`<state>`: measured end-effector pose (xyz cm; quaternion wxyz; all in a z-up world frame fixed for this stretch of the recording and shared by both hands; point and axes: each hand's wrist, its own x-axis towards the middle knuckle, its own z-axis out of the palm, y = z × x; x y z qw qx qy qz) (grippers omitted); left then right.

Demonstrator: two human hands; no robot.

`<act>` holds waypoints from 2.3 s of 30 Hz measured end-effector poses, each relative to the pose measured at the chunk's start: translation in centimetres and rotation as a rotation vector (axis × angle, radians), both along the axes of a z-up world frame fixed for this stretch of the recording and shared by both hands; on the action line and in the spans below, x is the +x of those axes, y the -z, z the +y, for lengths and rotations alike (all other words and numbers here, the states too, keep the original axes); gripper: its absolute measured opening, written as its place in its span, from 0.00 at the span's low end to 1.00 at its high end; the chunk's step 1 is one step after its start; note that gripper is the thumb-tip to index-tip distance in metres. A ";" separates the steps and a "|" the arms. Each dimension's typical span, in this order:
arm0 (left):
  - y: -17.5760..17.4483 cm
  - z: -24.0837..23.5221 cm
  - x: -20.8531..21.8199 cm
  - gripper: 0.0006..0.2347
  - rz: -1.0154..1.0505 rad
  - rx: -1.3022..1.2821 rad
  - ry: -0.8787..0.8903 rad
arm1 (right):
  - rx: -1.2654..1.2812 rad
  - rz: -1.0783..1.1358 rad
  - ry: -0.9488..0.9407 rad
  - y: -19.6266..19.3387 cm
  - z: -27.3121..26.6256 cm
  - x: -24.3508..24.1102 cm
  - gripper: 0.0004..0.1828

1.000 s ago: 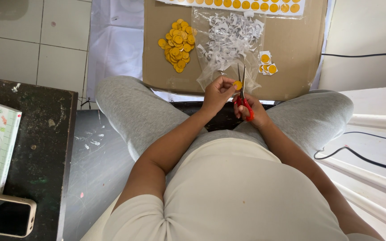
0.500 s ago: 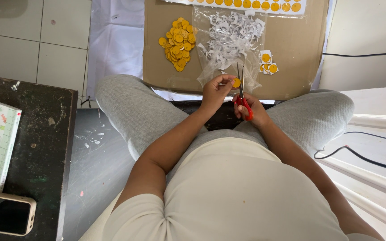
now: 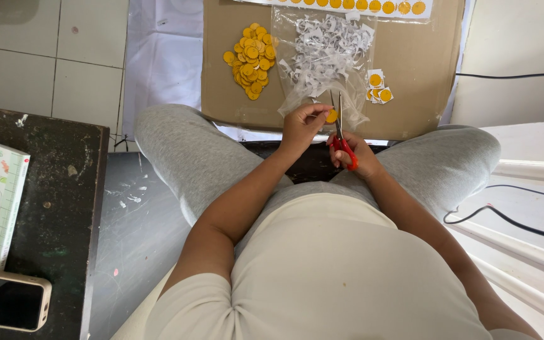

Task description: The person sits cross-legged on the floor and uses red scissors to cut small yellow circular stickers from a white backing sheet. They hold the sheet in their left hand and cut around the circles, placing the finished yellow pieces into a pile on the cardboard surface.

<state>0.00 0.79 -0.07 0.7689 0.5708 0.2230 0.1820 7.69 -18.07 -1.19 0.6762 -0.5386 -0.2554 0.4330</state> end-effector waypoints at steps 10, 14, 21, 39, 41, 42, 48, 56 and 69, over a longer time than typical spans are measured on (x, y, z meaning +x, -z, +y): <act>0.0 0.5 0.1 0.08 -0.021 0.120 -0.017 | -0.026 0.028 -0.025 -0.3 0.0 0.0 0.29; -0.2 0.5 0.0 0.08 -0.009 0.134 -0.013 | -0.047 0.019 -0.028 -0.6 0.0 0.1 0.28; -0.4 0.3 0.1 0.08 0.007 0.097 -0.004 | -0.053 0.024 -0.012 -0.2 -0.1 0.2 0.27; 1.1 -0.5 0.5 0.10 0.009 -0.067 0.034 | -0.085 0.020 0.048 -0.5 0.1 0.1 0.23; 0.9 -0.7 0.3 0.10 0.004 -0.079 0.035 | -0.089 0.018 0.056 -0.2 0.0 0.1 0.24; 0.8 -0.8 0.3 0.10 -0.002 -0.091 0.037 | -0.092 0.016 0.063 -0.1 0.0 0.1 0.24; 1.5 -0.4 0.6 0.09 0.001 -0.088 0.050 | -0.086 0.024 0.063 0.0 0.0 0.1 0.22; 1.2 0.0 0.8 0.10 -0.015 -0.110 -0.004 | -0.113 0.043 0.070 -0.7 0.1 0.1 0.21; 0.2 4.1 0.0 0.11 -0.014 -0.090 -0.139 | -0.059 -0.205 -0.023 -2.0 -0.7 1.9 0.37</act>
